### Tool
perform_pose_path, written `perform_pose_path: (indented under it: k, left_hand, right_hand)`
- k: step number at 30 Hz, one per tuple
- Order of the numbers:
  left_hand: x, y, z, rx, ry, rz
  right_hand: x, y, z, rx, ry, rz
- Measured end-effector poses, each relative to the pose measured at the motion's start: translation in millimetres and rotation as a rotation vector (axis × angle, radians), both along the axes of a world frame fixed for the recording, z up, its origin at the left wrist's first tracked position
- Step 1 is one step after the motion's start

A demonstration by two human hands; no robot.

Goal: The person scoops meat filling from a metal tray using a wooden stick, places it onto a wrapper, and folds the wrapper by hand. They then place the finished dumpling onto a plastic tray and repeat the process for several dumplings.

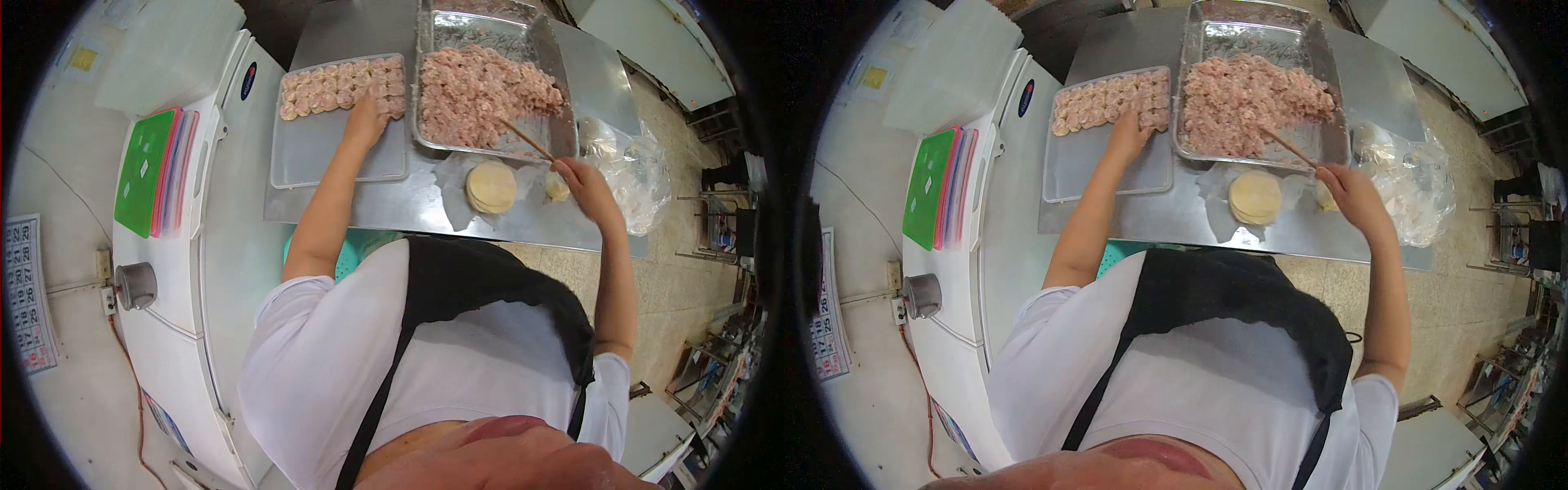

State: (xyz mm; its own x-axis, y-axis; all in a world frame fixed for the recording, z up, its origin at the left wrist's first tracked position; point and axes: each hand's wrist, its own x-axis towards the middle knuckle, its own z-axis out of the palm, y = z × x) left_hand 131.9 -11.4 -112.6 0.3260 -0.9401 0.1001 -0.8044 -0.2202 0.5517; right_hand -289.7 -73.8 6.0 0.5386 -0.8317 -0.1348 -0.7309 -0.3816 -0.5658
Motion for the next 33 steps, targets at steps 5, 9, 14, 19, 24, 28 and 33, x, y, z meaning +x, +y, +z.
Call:
perform_pose_path:
  k: [5, 9, 14, 19, 24, 28, 33]
  left_hand:
    - [-44.5, 26.2, 40.1, 0.049, -0.1, 0.002]
    - [-110.8, 45.0, 70.1, -0.272, -0.063, -0.105]
    - [-192.7, 58.7, 62.7, -0.155, 0.292, -0.17]
    - [-231.9, 58.2, 37.6, -0.157, 0.098, -0.278]
    - [-230.9, 53.3, 29.4, -0.146, 0.102, -0.217]
    - [-222.7, 57.9, 33.6, -0.126, 0.41, -0.136]
    - [-221.8, 51.7, 53.1, -0.293, 0.368, -0.014]
  right_hand:
    - [-14.8, -75.0, 38.2, -0.384, 0.68, 0.23]
    - [-0.7, -79.9, 3.0, -0.469, 0.609, 0.439]
    - [27.6, -51.0, -40.6, -0.561, 0.281, 0.578]
    - [27.7, -95.5, 9.0, -0.536, 0.326, 0.587]
    - [37.8, -86.1, -46.4, -0.597, 0.156, 0.725]
    - [28.1, -92.3, -4.5, -0.585, 0.251, 0.79]
    - [41.9, -102.7, -44.8, -0.621, 0.192, 0.745]
